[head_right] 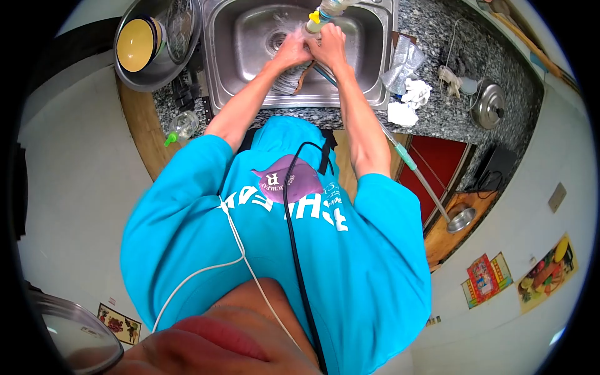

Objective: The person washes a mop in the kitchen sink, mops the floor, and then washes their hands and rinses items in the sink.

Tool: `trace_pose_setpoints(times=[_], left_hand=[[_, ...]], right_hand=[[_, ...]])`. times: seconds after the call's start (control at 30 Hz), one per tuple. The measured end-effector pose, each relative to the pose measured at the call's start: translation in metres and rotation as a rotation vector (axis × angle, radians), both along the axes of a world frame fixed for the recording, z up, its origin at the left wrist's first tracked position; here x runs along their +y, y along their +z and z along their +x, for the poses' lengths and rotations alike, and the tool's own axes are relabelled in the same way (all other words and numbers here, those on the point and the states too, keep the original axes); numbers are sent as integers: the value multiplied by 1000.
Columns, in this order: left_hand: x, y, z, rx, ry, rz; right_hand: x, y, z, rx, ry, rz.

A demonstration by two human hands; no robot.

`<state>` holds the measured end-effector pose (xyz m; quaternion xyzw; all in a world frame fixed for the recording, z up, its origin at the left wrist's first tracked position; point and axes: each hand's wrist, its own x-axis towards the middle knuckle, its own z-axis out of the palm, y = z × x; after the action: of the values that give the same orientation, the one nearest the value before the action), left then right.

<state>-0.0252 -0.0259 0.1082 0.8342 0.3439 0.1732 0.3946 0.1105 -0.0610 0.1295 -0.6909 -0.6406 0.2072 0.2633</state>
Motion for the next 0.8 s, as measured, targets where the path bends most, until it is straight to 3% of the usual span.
trace_pose_setpoints(times=[0.07,0.13,0.2,0.27,0.37,0.47,0.53,0.67,0.8], left_hand=[[-9,5,5,-66,250,-104],[-14,22,3,-31,278,-33],[-13,11,3,-85,464,-66],[-14,10,-5,-55,460,6],[-7,8,-14,-37,425,39],[-8,1,-17,-111,339,162],[-2,-6,-14,-85,299,188],[-6,-16,-14,-135,309,128],[-7,-13,-27,-107,289,25]], right_hand=[[1,-4,-2,-73,-41,42],[3,0,-10,-143,-70,88],[8,6,-16,45,-46,153],[9,5,-21,76,14,99],[22,-7,-32,84,-13,268],[22,-15,-36,-30,-72,163],[25,-8,-31,-86,-67,273],[27,-12,-24,29,-116,162],[31,-27,-23,-1,-92,259]])
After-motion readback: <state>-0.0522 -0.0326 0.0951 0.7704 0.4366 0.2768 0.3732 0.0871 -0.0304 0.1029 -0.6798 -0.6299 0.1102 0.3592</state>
